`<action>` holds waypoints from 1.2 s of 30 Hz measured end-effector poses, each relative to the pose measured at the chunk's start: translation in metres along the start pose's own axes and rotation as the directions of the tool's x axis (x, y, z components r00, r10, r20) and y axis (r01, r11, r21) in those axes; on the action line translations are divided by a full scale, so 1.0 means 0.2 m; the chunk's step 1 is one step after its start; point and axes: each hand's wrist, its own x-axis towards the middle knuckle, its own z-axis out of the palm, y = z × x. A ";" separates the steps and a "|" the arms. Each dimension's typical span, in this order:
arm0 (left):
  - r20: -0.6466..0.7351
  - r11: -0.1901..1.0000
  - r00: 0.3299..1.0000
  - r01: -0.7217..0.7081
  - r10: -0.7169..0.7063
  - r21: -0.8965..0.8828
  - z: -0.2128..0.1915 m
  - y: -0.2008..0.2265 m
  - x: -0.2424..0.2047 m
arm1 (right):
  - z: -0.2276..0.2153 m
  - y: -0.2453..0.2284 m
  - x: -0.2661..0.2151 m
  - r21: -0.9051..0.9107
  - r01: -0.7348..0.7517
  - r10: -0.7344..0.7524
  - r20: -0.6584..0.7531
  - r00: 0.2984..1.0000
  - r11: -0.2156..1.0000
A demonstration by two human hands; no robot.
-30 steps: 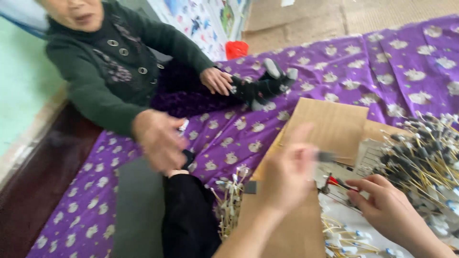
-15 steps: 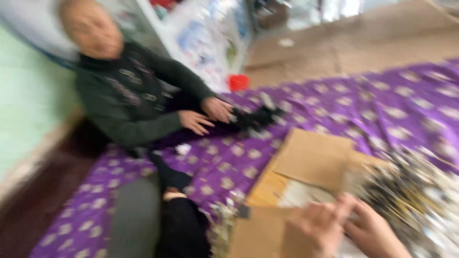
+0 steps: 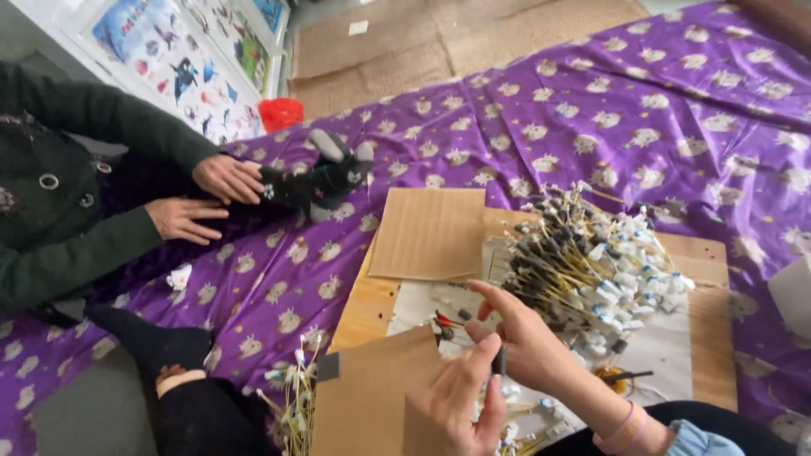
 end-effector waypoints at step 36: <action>0.526 -0.096 0.312 0.786 -0.791 -0.610 0.05 -0.36 -0.14 | 0.05 0.06 0.04 -0.389 0.016 -0.020 -0.006 1.000 0.921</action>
